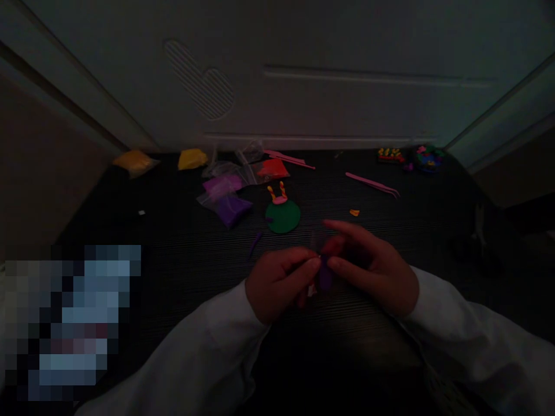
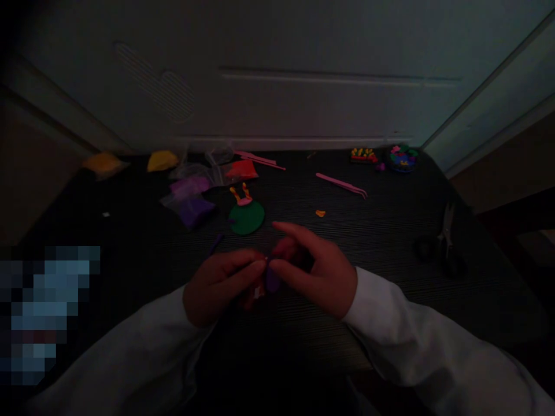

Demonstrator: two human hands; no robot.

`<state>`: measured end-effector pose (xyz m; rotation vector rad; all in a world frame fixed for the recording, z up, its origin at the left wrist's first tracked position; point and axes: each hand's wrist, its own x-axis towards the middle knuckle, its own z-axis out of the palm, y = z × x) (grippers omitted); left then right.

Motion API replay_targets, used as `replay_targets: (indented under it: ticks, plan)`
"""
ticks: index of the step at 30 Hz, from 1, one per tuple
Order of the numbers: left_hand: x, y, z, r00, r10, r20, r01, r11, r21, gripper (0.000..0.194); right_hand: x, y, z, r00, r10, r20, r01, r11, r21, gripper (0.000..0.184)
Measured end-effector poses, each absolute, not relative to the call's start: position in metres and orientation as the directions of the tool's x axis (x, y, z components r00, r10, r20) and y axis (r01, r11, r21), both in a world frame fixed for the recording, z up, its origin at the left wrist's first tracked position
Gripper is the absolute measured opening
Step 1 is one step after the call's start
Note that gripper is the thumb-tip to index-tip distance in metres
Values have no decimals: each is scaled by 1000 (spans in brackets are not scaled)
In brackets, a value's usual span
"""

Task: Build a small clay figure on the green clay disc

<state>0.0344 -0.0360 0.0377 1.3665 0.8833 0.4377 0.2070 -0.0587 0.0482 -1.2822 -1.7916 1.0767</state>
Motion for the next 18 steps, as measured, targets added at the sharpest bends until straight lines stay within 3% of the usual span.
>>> replay_targets:
  ticks: [10,18]
  plan:
    - [33,-36,40,665,706,-242,261,84,962,20,204,-55,46,-275,943,-188,120,-160,-980,28]
    - [33,-34,45,666,697,-265,332,42,942,22,206,-52,45,-280,933,-224,20,-228,-974,14]
